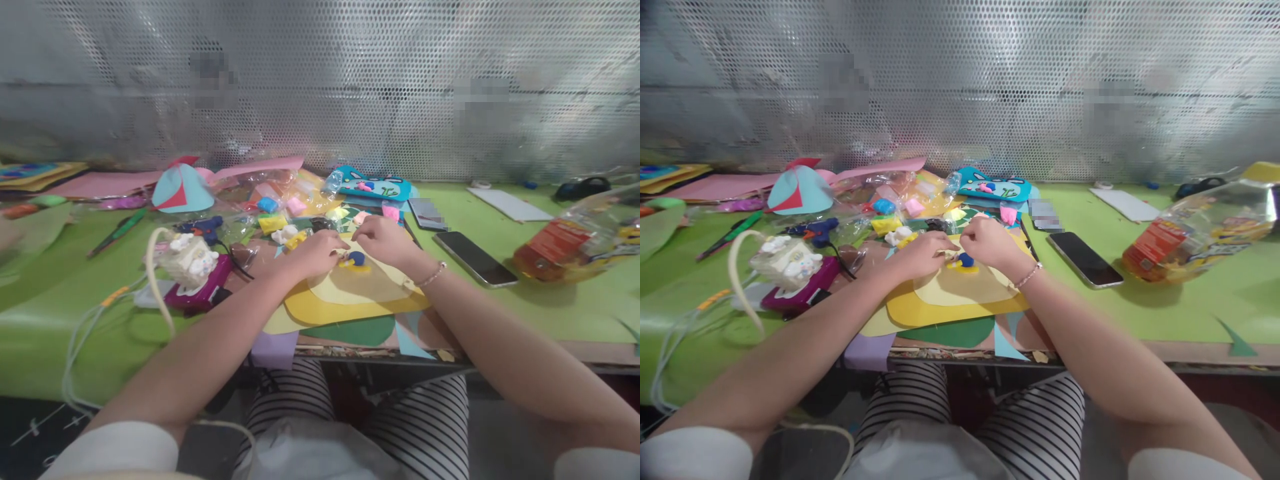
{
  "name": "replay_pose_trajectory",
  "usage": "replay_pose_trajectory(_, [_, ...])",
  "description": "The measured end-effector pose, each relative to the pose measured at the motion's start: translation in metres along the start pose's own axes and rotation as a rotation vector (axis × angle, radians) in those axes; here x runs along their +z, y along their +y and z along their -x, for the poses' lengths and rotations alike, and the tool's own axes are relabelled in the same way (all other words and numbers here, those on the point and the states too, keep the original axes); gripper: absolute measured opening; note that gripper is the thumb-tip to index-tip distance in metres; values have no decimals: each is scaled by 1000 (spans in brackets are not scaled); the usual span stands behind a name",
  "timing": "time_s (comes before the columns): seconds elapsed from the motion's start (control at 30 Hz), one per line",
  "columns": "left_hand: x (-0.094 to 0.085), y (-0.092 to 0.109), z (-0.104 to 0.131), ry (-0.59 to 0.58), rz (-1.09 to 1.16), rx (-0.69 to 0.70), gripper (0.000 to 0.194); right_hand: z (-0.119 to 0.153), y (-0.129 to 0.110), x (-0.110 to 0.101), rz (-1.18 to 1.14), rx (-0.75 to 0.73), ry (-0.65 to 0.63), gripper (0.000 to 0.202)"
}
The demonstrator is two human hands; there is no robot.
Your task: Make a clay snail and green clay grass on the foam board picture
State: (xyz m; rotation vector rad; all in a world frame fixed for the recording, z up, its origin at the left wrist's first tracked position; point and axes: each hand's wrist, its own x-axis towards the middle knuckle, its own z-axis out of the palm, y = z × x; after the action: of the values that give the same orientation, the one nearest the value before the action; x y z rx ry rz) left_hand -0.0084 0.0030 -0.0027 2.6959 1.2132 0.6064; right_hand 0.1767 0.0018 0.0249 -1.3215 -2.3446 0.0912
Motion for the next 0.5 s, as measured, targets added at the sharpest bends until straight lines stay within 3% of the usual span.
replay_pose_trajectory(0.3, [2, -6, 0, -98, 33, -2, 37, 1, -1, 3, -5, 54, 32, 29])
replay_pose_trajectory(0.5, [2, -3, -1, -36, 48, -14, 41, 0, 0, 3, 8, 51, 26, 27])
